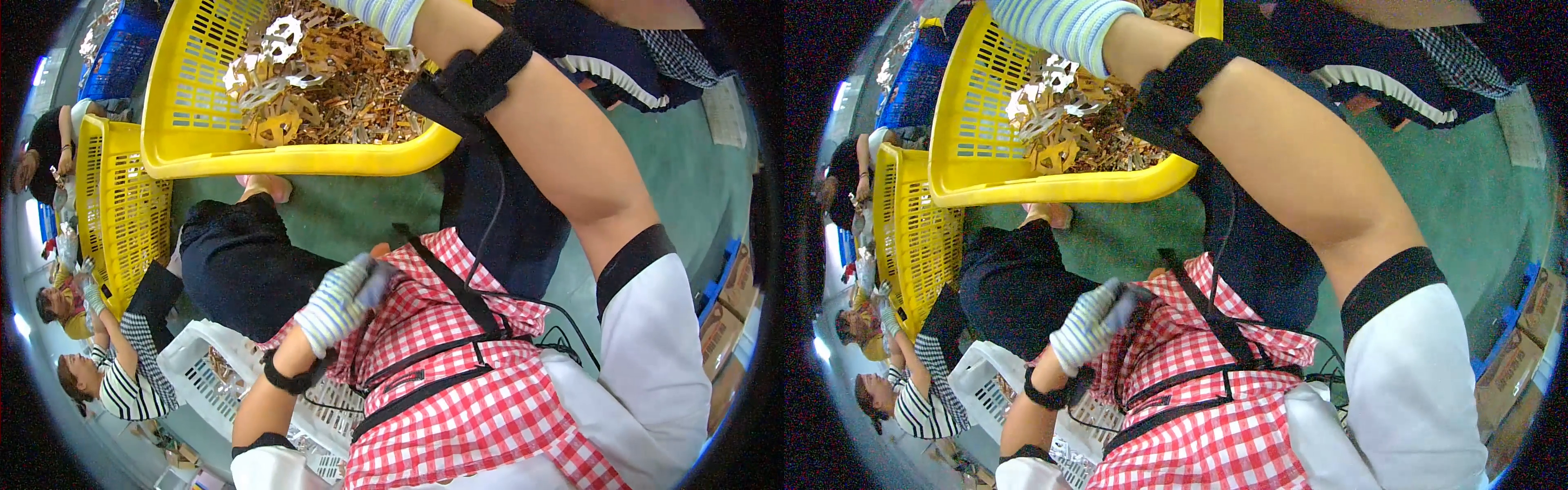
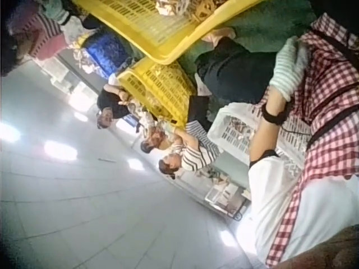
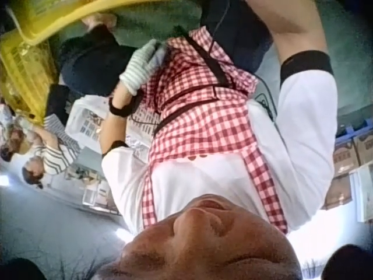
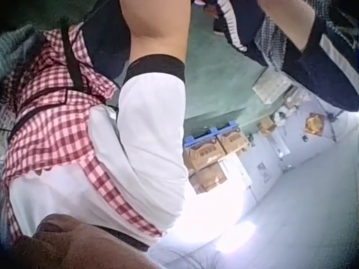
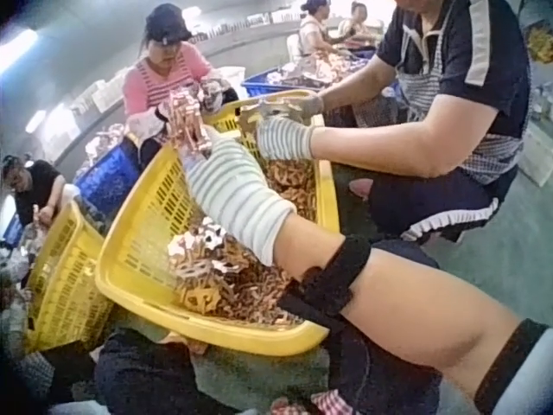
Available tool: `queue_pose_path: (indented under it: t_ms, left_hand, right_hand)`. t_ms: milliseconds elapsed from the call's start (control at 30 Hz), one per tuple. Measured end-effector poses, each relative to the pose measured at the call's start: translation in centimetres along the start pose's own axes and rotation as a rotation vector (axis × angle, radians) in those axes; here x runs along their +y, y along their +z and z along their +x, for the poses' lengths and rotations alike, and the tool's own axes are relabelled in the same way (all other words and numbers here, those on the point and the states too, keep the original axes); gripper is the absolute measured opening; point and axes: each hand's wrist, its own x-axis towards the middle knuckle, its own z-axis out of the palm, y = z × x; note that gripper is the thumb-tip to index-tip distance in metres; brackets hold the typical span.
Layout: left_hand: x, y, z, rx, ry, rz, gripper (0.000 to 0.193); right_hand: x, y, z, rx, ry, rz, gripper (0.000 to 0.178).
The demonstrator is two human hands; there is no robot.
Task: Sorting and removing waste material from small metal gears and components into crates.
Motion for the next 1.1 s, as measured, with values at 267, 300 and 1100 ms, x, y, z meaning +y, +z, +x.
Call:
queue_pose_path:
  t_ms: [267,300,1100]
  left_hand:
    - [6.7,1.9,-5.2,-0.482,0.057,-0.043,0.042]
    - [6.4,1.6,-5.6,-0.467,0.088,-0.100,0.042]
    - [5.4,3.5,-3.6,-0.296,0.052,0.468,0.034]
  right_hand:
    - [-0.4,0.8,-0.3,0.004,-0.046,-0.013,0.023]
    - [-0.5,0.9,-0.2,0.005,-0.053,-0.016,0.023]
    - [-2.3,1.1,-1.1,0.024,-0.207,-0.089,0.023]
